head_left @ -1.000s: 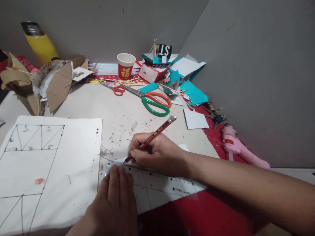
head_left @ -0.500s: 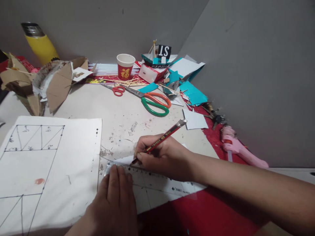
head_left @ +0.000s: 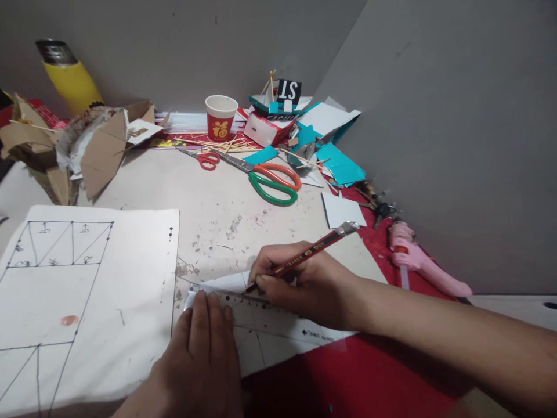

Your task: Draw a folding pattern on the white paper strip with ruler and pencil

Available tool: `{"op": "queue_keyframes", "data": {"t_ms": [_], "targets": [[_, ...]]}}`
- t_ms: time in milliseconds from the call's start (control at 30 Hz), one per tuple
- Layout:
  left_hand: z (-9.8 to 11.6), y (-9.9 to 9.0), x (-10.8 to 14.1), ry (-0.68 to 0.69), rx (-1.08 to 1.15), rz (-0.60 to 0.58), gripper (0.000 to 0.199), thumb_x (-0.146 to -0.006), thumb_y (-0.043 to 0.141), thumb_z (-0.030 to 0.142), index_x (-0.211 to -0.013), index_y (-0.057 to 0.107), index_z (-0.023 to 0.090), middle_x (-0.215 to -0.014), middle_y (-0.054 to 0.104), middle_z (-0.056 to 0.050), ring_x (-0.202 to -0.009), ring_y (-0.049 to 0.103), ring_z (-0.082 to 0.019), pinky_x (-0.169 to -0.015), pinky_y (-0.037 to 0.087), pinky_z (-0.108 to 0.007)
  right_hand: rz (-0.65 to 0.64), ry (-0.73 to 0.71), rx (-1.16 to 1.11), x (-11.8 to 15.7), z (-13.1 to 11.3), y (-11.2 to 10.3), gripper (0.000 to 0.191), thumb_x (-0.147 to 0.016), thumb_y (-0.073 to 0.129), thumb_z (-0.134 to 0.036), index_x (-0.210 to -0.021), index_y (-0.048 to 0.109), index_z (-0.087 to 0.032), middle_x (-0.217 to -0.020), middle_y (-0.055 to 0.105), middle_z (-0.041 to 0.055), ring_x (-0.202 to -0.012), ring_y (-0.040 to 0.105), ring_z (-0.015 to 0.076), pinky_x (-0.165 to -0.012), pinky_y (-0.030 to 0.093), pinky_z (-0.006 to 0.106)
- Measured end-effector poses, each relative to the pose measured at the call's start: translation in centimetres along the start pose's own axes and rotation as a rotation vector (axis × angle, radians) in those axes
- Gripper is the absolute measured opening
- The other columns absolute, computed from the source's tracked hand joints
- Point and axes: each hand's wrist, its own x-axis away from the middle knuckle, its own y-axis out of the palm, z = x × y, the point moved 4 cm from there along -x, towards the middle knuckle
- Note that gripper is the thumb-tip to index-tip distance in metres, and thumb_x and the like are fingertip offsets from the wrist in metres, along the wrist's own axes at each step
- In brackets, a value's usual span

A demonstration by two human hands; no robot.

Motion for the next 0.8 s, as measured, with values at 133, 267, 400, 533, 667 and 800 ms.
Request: {"op": "queue_keyframes", "data": {"t_ms": [133, 267, 400, 533, 667, 800], "targets": [[0.0, -0.1, 0.0, -0.014, 0.013, 0.004, 0.042, -0.1, 0.044, 0.03, -0.11, 0.075, 0.003, -0.111, 0.076, -0.023, -0.103, 0.073, -0.036, -0.088, 0.054, -0.044, 0.003, 0.008, 0.024, 0.4, 0.3, -0.1, 0.011, -0.082, 0.053, -0.016, -0.072, 0.055, -0.019, -0.065, 0.058, -0.0009, -0.059, 0.048, 0.0105, -0.052, 0.039, 0.022], [0.0, 0.1, 0.0, -0.013, 0.003, -0.008, 0.043, -0.099, 0.047, 0.034, -0.109, 0.075, 0.003, -0.111, 0.075, -0.023, -0.104, 0.073, -0.036, -0.087, 0.055, -0.044, 0.008, 0.028, 0.022, 0.7, 0.7, -0.2, 0.011, -0.083, 0.054, -0.018, -0.073, 0.057, -0.019, -0.065, 0.059, -0.0008, -0.058, 0.049, 0.0107, -0.052, 0.039, 0.023], [0.1, 0.5, 0.2, -0.009, 0.009, 0.022, 0.045, -0.096, 0.052, 0.038, -0.109, 0.074, 0.001, -0.112, 0.075, -0.025, -0.105, 0.072, -0.039, -0.088, 0.055, -0.045, 0.002, 0.042, 0.024, 1.0, 0.5, -0.3, 0.011, -0.084, 0.055, -0.019, -0.074, 0.059, -0.018, -0.066, 0.06, 0.0001, -0.058, 0.049, 0.011, -0.052, 0.039, 0.023], [0.3, 0.5, 0.4, -0.007, 0.017, 0.029, 0.047, -0.095, 0.055, 0.041, -0.11, 0.073, 0.0, -0.113, 0.074, -0.026, -0.105, 0.072, -0.04, -0.089, 0.054, -0.046, 0.072, 0.059, -0.034, 2.1, -0.1, -1.1, 0.014, -0.089, 0.057, -0.022, -0.078, 0.064, -0.017, -0.064, 0.062, 0.0009, -0.054, 0.051, 0.011, -0.047, 0.04, 0.022], [0.3, -0.2, 0.3, 0.003, -0.018, 0.031, 0.041, -0.097, 0.054, 0.037, -0.107, 0.072, 0.002, -0.106, 0.077, -0.022, -0.098, 0.075, -0.035, -0.089, 0.053, -0.044, 0.24, 0.031, -0.062, 4.0, 0.1, -2.3, 0.016, -0.098, 0.057, -0.028, -0.094, 0.07, -0.02, -0.072, 0.072, 0.0034, -0.061, 0.067, 0.0139, -0.055, 0.053, 0.023], [0.4, -0.5, 0.5, 0.068, -0.045, 0.009, 0.034, -0.096, 0.054, 0.03, -0.107, 0.071, 0.004, -0.103, 0.078, -0.019, -0.094, 0.076, -0.033, -0.088, 0.051, -0.043, 0.307, 0.018, 0.031, 5.9, 1.5, -2.4, 0.018, -0.103, 0.053, -0.03, -0.106, 0.071, -0.025, -0.087, 0.079, 0.0047, -0.073, 0.075, 0.0157, -0.064, 0.059, 0.023]]}}
